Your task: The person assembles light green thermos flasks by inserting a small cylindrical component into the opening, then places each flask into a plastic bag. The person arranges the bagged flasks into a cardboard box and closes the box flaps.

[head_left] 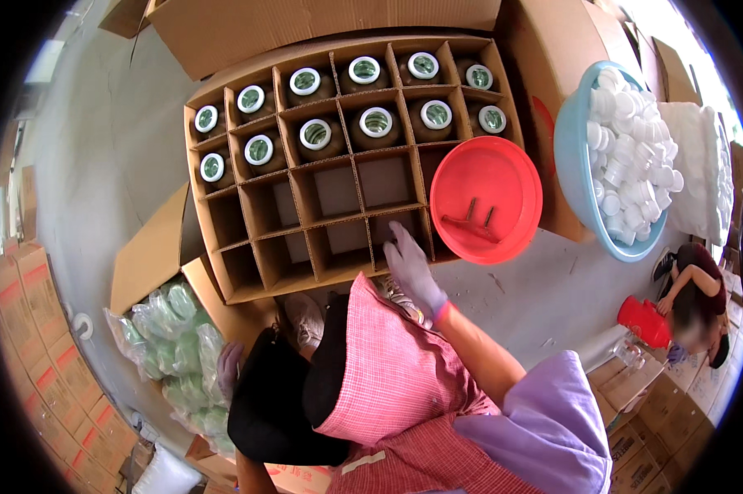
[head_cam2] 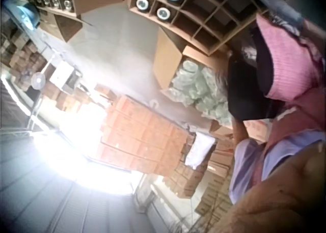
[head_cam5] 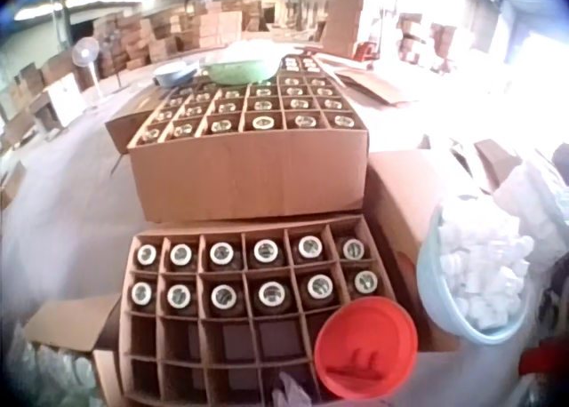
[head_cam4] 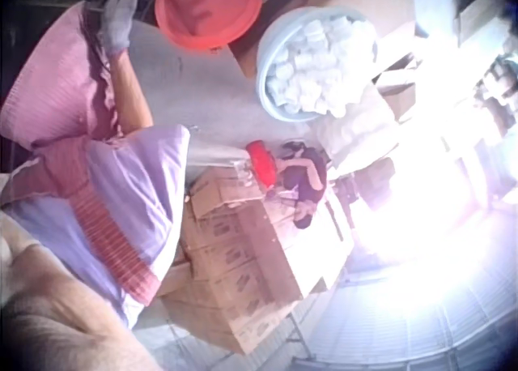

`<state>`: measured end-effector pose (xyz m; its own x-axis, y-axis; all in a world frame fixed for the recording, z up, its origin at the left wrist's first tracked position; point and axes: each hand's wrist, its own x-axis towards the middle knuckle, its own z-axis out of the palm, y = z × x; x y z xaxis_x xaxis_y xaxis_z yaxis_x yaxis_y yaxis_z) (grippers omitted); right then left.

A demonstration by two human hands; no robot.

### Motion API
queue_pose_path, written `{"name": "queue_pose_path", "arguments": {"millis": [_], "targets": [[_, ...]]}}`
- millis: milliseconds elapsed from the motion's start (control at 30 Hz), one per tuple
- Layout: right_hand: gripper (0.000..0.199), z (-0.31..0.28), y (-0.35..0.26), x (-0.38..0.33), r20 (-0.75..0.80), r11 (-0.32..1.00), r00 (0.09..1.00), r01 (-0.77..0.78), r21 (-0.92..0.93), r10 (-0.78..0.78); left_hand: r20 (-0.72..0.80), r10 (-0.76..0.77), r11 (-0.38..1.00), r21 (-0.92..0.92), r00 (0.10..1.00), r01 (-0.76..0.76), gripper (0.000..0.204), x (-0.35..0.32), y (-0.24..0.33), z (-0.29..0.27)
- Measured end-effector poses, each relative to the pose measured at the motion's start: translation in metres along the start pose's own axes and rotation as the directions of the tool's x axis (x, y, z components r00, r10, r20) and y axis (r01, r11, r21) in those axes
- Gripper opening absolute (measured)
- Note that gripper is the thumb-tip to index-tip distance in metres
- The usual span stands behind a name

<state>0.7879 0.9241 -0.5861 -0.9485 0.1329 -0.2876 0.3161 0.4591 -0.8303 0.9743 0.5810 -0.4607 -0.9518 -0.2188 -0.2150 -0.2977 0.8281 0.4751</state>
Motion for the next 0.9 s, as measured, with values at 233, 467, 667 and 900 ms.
{"name": "queue_pose_path", "arguments": {"millis": [233, 467, 667, 900], "targets": [[0.017, 0.015, 0.06, 0.079, 0.695, 0.986, 0.718, -0.139, 0.089, 0.039, -0.035, 0.047, 0.998, -0.029, 0.998, -0.048, 0.033, -0.006, 0.005, -0.001], [0.052, -0.142, -0.09, -0.002, 0.51, 0.956, 0.85, -0.244, 0.163, 0.13, -0.166, -0.027, 0.992, -0.123, 0.986, 0.007, 0.033, -0.051, -0.001, 0.013], [0.053, -0.174, -0.017, 0.043, 0.213, 0.842, 0.947, 0.314, -0.439, -0.242, -0.385, -0.231, 0.945, -0.308, 0.893, 0.112, 0.032, -0.138, -0.009, 0.044], [0.044, -0.11, -0.115, 0.011, 0.493, 0.747, 0.754, 0.607, -0.27, -0.435, -0.673, -0.639, 0.709, -0.327, 0.374, 0.624, 0.038, -0.313, -0.004, 0.115]]}}
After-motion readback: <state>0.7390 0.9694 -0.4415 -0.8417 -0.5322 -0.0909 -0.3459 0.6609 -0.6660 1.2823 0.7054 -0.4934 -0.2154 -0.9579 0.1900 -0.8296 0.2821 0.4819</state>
